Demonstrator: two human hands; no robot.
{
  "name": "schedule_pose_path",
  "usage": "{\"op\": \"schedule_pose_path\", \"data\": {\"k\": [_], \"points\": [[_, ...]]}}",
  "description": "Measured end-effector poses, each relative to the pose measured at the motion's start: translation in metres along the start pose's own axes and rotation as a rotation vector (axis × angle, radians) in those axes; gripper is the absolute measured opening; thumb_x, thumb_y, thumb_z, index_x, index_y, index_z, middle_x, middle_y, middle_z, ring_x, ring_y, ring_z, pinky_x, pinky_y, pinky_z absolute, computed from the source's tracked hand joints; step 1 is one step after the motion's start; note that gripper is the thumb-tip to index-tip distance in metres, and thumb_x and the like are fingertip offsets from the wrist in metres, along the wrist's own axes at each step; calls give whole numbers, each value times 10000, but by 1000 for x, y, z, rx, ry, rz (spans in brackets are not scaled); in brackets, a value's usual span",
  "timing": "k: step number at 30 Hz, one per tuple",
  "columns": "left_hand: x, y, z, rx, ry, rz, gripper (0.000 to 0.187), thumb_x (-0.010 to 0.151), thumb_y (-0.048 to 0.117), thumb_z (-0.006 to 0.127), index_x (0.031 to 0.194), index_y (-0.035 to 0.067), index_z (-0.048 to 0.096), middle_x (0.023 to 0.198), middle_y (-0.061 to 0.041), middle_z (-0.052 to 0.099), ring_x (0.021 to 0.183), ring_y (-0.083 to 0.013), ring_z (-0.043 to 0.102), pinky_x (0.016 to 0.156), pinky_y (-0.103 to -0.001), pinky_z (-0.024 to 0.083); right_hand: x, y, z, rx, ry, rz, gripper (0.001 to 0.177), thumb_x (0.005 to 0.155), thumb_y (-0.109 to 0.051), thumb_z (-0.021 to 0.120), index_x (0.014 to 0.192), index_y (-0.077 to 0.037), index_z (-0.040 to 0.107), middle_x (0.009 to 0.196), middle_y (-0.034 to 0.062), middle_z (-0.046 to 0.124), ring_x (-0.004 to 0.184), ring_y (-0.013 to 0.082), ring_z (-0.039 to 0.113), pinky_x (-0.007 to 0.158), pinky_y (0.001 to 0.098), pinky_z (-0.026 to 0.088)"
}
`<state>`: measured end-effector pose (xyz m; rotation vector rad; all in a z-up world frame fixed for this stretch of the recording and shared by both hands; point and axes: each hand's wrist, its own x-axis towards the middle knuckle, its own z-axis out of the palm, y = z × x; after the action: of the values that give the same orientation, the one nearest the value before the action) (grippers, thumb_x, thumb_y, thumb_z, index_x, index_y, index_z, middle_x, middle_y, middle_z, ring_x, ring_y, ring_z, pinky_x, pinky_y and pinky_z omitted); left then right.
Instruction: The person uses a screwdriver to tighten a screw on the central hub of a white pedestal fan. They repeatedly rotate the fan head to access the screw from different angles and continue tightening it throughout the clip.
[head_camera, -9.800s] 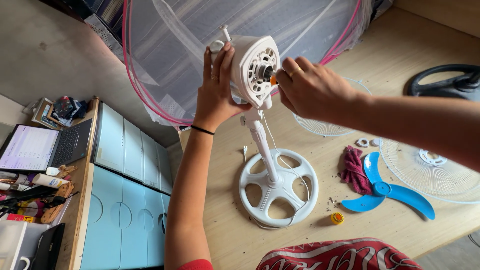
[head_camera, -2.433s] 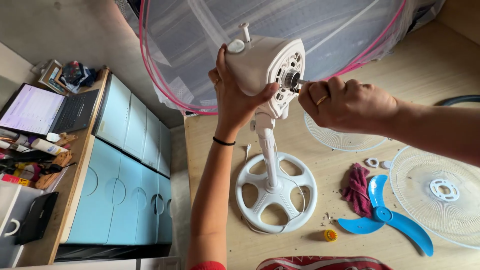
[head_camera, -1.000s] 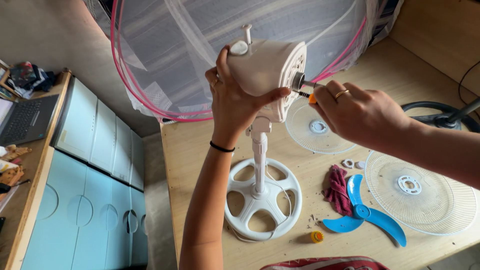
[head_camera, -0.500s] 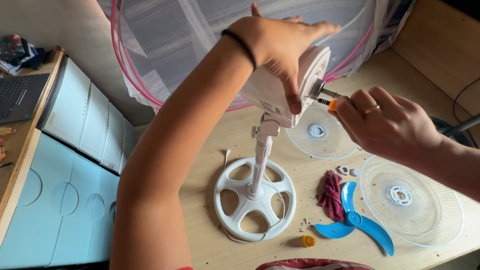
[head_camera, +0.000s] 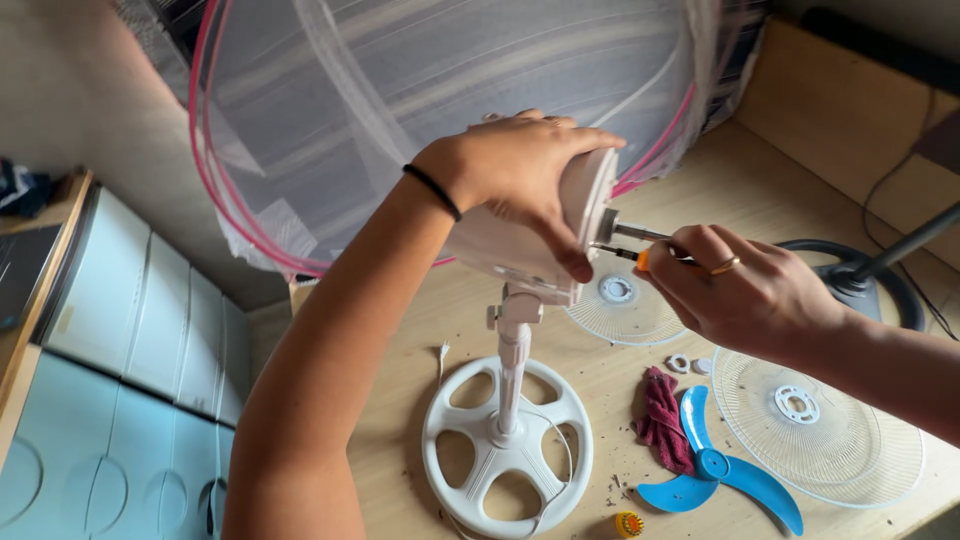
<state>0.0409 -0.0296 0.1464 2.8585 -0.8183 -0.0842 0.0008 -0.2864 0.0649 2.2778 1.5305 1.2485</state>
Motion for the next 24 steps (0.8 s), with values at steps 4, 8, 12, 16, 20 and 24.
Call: {"op": "schedule_pose_path", "data": {"k": [4,8,12,16,20,24], "points": [[2,-2,-2,13,-10,-13,1419,275,713,925,1537,332,400,1463,-28,552,1359,-272,498,1060,-483,482,2,0,-4,1,0,15,208,844,-134,813,1010,-58,715,864,54,556,715,173,628,541,318,539],[0,-2,-1,-19,-16,-35,1405,288,676,925,1544,328,398,1438,-48,572,1329,-276,536,1028,-501,513,4,-2,-4,-20,27,-16,221,871,-133,791,1021,-12,684,882,78,557,743,201,635,591,329,557],[-5,0,-4,-14,1,-39,1415,304,683,932,1558,323,384,1464,-59,567,1309,-289,565,1045,-486,507,5,-3,-1,-100,29,-96,252,870,-110,764,1035,58,672,867,100,550,721,203,634,591,318,567],[-4,2,-6,-42,-91,-109,1511,276,635,921,1601,355,252,1467,-86,543,1273,-291,602,1013,-480,543,1,3,0,-150,16,-193,278,860,-99,742,1077,62,675,892,100,567,730,185,643,628,314,591],[-2,0,-4,-36,-130,-89,1566,240,589,943,1597,369,193,1479,-69,515,1307,-287,559,1020,-491,532,-3,5,2,-76,18,-155,277,878,-133,736,1082,47,681,897,87,565,721,174,636,619,312,583],[0,-2,-1,-39,-95,-67,1522,258,627,939,1597,391,257,1487,-60,525,1352,-293,521,1045,-516,506,0,7,6,-92,53,-169,283,888,-173,742,1049,55,692,883,97,574,703,181,634,613,317,580]]}}
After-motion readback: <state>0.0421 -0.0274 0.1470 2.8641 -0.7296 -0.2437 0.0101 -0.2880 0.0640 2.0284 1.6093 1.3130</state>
